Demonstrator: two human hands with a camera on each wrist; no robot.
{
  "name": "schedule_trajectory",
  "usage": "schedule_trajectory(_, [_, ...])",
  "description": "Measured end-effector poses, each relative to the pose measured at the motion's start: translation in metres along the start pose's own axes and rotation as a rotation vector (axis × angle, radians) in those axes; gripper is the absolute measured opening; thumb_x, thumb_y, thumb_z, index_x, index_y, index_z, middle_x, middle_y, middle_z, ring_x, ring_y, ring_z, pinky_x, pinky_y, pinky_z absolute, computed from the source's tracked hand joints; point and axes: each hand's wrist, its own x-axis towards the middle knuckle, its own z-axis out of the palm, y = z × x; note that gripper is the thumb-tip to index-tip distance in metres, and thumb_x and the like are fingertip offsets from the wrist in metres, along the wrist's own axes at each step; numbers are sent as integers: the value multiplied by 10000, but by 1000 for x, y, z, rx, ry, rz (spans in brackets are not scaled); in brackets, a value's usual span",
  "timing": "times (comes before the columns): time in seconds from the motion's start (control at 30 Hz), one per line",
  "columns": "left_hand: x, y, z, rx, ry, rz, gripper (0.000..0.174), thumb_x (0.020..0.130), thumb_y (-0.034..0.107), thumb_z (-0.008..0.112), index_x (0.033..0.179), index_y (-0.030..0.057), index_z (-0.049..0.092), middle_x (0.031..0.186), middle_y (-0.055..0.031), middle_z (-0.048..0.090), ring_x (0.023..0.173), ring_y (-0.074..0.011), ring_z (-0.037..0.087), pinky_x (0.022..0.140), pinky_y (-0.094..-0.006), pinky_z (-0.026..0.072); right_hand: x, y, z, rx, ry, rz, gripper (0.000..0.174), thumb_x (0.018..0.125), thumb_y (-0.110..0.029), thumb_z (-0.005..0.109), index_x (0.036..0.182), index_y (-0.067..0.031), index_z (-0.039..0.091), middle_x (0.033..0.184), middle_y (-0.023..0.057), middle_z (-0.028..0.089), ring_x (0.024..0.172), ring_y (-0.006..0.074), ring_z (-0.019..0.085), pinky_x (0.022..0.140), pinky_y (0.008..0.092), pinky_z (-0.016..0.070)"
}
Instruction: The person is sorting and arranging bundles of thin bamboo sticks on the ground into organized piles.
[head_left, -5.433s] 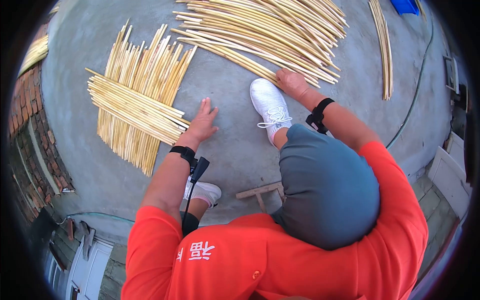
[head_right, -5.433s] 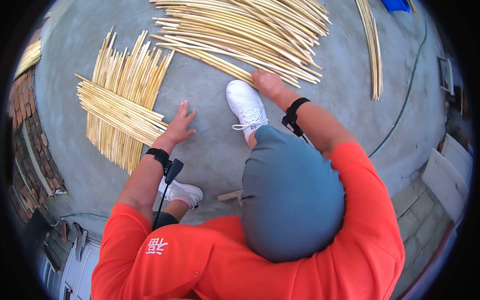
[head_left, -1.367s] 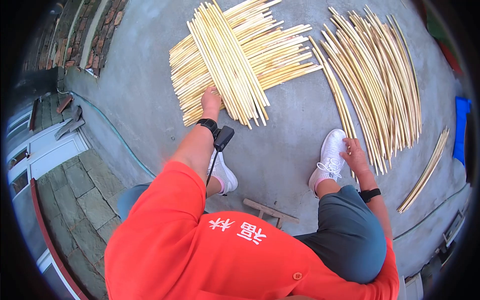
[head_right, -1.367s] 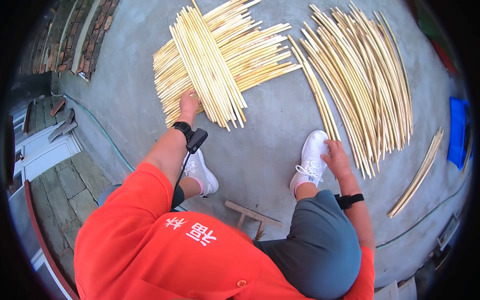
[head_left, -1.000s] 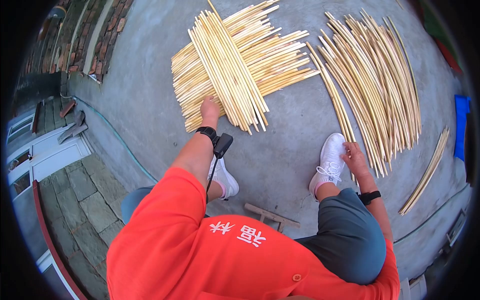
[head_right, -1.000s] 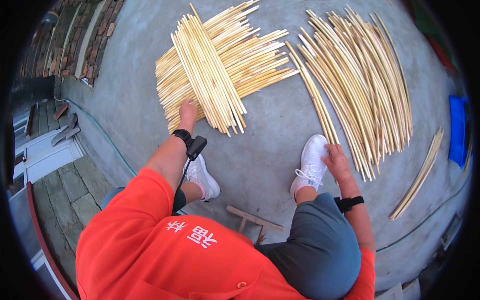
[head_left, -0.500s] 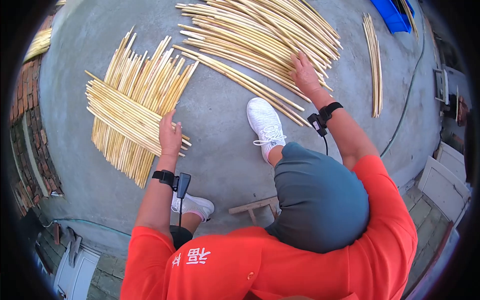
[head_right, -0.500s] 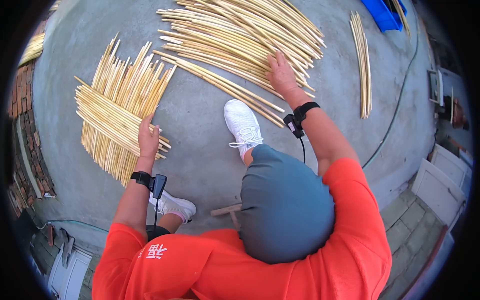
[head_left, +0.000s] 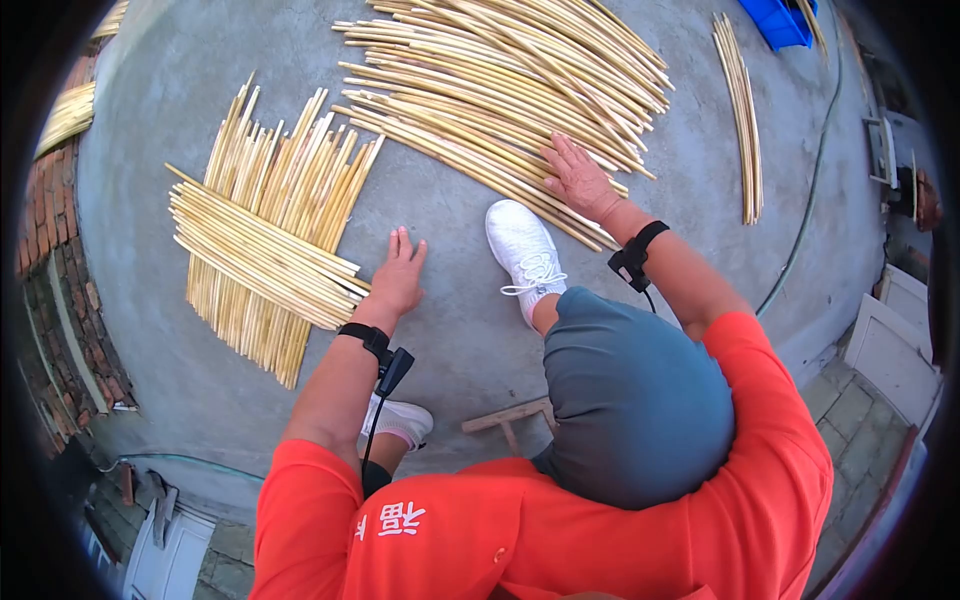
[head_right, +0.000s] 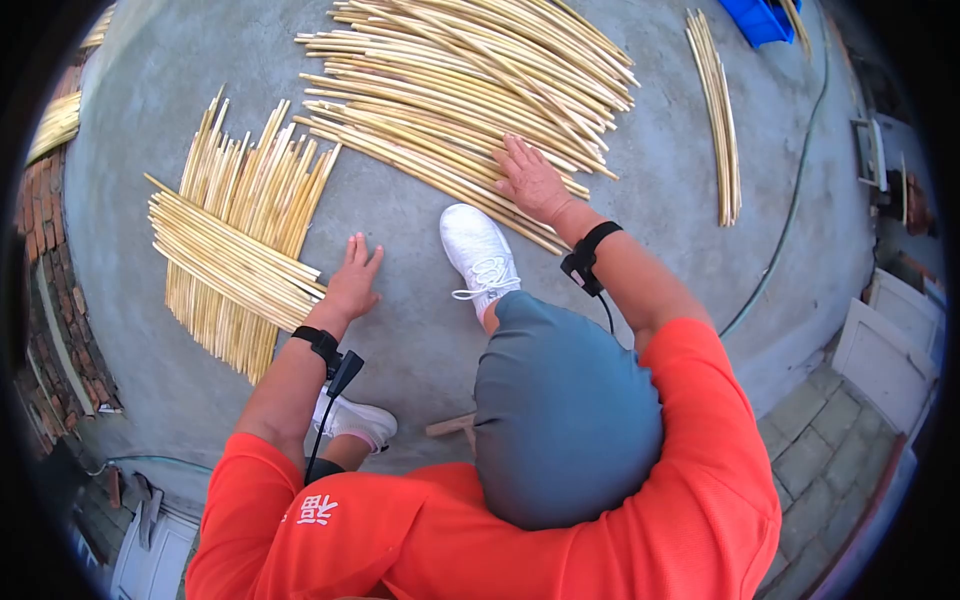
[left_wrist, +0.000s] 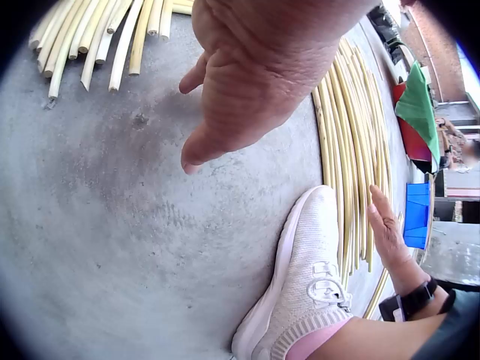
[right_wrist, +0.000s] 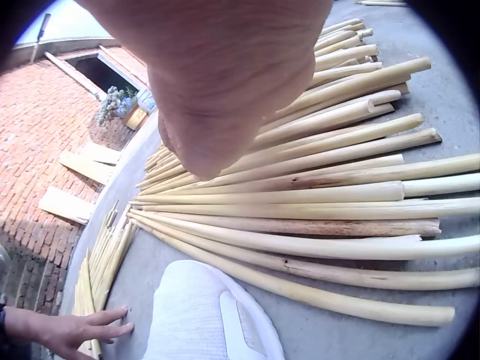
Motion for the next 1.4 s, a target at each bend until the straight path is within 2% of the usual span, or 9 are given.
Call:
schedule_trajectory(0.33, [4, 8, -9, 100, -121, -46, 850, 677, 196, 707, 1374, 114, 227, 1430, -226, 54, 1337, -344, 75, 989, -360, 362, 36, 34, 0, -318, -22, -24, 434, 791, -83, 454, 1216, -2, 413, 1321, 203, 351, 1239, 342, 327, 1011, 377, 299])
schedule_trajectory(0.6, [3, 5, -8, 89, -122, -36, 848, 676, 167, 697, 1376, 115, 220, 1433, -221, 42, 1339, -343, 66, 991, -356, 360, 30, 29, -2, -30, -12, 91, 438, 755, -28, 475, 1192, -44, 446, 1320, 197, 358, 1210, 330, 371, 966, 366, 355])
schedule_trajectory(0.7, [5, 4, -7, 95, -119, -35, 892, 641, 205, 733, 1374, 120, 231, 1428, -233, 56, 1337, -345, 77, 999, -365, 350, 48, 40, -5, -41, 158, 134, 367, 744, -9, 483, 1103, -70, 525, 1239, 170, 448, 1144, 316, 438, 898, 365, 412])
schedule_trajectory(0.77, [5, 4, -8, 77, -119, -29, 894, 637, 204, 737, 1372, 116, 236, 1425, -239, 63, 1335, -349, 81, 1000, -365, 349, 61, 39, -25, 20, -159, 262, 245, 745, -22, 488, 956, -81, 598, 1080, 126, 536, 1041, 297, 502, 814, 378, 458])
schedule_trajectory(0.8, [5, 4, -8, 79, -120, -30, 894, 637, 204, 737, 1372, 116, 236, 1425, -239, 63, 1335, -349, 81, 1000, -365, 349, 63, 44, -18, 23, -158, 262, 245, 745, -22, 488, 956, -81, 598, 1080, 126, 536, 1041, 297, 502, 814, 378, 458])
schedule_trajectory(0.97, [6, 7, -11, 89, -148, -42, 885, 649, 205, 732, 1372, 105, 232, 1421, -249, 66, 1331, -362, 85, 1013, -365, 332, 50, 41, -2, -86, 102, 82, 117, 746, -56, 502, 794, -73, 607, 910, 101, 556, 899, 286, 552, 742, 379, 483])
schedule_trajectory(1.2, [9, 6, -11, 121, -169, -35, 889, 658, 208, 726, 1377, 97, 214, 1416, -260, 63, 1328, -375, 82, 1018, -364, 324, 66, 44, -8, -87, 140, 194, 126, 769, -62, 485, 850, -60, 582, 916, 108, 563, 903, 277, 559, 733, 371, 492])
schedule_trajectory(1.27, [8, 9, -13, 119, -186, -43, 893, 660, 212, 724, 1378, 91, 206, 1414, -265, 55, 1328, -378, 78, 1012, -368, 332, 73, 48, -9, -165, -41, 251, 137, 795, -73, 468, 881, -53, 574, 929, 121, 566, 916, 277, 560, 738, 371, 494])
schedule_trajectory(1.4, [10, 10, -10, 132, -188, -51, 891, 660, 217, 723, 1375, 88, 207, 1411, -271, 47, 1326, -386, 72, 1000, -374, 348, 75, 49, -5, -154, -106, 258, 144, 812, -82, 454, 892, -52, 570, 952, 130, 565, 926, 282, 562, 742, 376, 495])
